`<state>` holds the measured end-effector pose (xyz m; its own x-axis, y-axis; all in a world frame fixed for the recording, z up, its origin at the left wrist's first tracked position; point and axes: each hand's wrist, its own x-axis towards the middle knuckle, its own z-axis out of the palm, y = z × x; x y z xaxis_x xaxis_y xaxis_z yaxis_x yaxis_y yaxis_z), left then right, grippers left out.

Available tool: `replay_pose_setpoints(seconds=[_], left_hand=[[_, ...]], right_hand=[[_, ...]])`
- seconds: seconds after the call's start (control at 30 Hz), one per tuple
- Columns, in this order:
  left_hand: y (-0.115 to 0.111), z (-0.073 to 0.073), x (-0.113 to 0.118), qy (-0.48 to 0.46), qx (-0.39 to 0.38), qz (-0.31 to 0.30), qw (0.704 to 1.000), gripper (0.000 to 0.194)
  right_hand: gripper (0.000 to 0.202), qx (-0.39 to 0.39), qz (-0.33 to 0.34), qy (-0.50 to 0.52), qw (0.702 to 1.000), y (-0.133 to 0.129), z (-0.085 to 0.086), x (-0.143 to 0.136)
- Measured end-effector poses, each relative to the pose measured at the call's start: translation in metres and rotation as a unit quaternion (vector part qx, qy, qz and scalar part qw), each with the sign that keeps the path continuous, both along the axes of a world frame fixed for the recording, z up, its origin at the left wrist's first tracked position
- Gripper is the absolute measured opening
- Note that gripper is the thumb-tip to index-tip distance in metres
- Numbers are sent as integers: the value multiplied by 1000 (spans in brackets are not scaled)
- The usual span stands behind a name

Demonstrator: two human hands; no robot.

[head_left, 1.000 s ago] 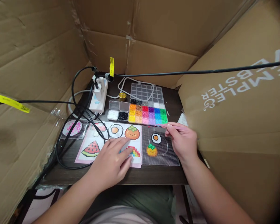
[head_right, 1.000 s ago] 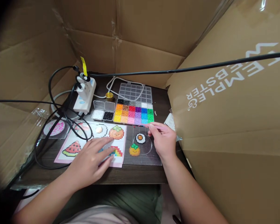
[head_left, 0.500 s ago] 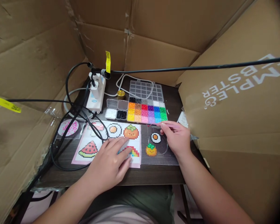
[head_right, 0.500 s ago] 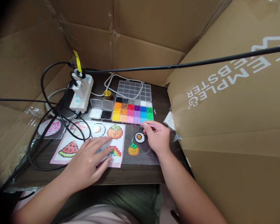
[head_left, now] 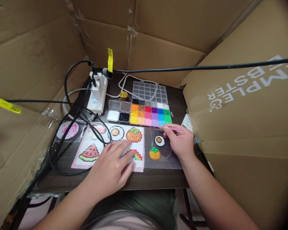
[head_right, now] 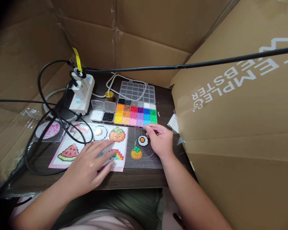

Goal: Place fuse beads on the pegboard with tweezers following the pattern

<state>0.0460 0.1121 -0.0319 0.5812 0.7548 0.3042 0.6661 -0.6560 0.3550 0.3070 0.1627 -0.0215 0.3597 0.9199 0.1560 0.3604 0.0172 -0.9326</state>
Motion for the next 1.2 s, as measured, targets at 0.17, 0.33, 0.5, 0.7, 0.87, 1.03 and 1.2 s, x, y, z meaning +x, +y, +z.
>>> replay_pose_setpoints(seconds=[0.17, 0.33, 0.5, 0.7, 0.87, 1.03, 1.2], left_hand=[[0, -1, 0, 2, 1, 0, 1000, 24], [1, 0, 1, 5, 1, 0, 1000, 24], [0, 0, 0, 8, -2, 0, 1000, 25], [0, 1, 0, 7, 0, -1, 1000, 24], [0, 1, 0, 11, -5, -2, 1000, 25], [0, -1, -1, 12, -1, -8, 1000, 26], [1, 2, 0, 30, -2, -9, 1000, 27]], right_hand=[[18, 4, 7, -3, 1000, 0, -2, 1], [20, 4, 6, -3, 1000, -1, -2, 1], [21, 2, 10, -13, 1000, -1, -2, 1], [21, 9, 8, -12, 1000, -1, -2, 1], [19, 17, 1, -6, 1000, -1, 0, 1], [21, 29, -6, -4, 1000, -2, 1, 1], [22, 33, -9, -4, 999, -3, 1, 1]])
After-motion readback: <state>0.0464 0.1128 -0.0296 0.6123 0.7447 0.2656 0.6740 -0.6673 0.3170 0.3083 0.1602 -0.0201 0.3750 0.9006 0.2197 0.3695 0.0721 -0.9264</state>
